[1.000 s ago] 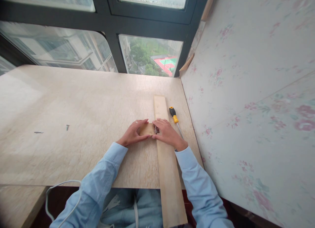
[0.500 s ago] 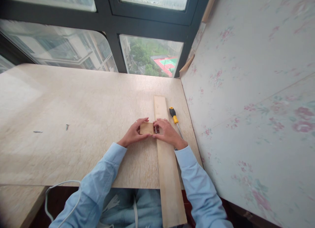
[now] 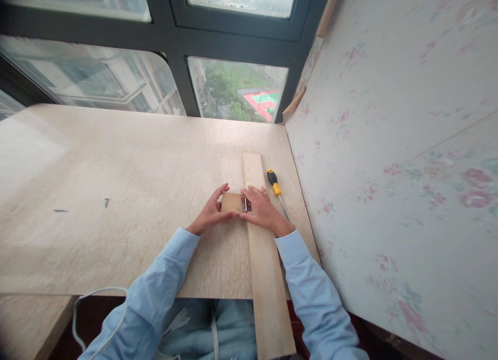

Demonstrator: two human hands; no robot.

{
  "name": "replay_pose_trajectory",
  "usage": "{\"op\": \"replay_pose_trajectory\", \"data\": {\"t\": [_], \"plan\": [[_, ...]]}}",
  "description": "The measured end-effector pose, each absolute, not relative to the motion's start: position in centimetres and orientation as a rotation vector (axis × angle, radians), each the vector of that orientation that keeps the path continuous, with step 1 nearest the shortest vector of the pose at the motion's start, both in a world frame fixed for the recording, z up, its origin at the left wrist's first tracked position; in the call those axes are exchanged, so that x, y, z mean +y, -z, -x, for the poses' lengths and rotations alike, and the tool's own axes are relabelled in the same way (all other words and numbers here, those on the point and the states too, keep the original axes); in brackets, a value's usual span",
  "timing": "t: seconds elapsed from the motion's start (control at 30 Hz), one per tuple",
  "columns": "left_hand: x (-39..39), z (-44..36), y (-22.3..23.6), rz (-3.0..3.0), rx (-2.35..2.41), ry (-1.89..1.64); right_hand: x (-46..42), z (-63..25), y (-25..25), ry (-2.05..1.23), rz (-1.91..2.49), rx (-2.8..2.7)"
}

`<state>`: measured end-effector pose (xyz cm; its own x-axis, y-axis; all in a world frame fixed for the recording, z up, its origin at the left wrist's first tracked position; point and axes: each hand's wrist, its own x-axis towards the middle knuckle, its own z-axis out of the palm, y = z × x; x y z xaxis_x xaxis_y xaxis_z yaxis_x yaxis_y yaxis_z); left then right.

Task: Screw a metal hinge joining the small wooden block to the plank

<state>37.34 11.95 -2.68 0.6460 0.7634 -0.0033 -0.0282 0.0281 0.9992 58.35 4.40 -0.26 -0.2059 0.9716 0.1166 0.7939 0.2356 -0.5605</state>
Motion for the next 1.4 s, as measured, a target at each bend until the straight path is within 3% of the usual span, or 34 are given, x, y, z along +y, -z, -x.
{"op": "replay_pose_trajectory", "data": {"t": [0.27,0.57,1.0,1.4], "plan": [[11.0,-38.3,1.2,-1.153,0.829,-0.615,4.5,-58.0,0.1,-0.485,1.563,-2.076],[10.1,-40.5,0.8,-1.026,1.077,-0.783,4.4,-57.8,0.0,-0.476,1.539,-2.077],[9.8,-41.2,0.9,-0.981,1.132,-0.853,3.9,-58.3,-0.1,-0.559,1.562,-1.978],[9.6,-41.2,0.4,-0.905,1.110,-0.875,3.9,-59.0,-0.1,-0.437,1.488,-1.934]]}}
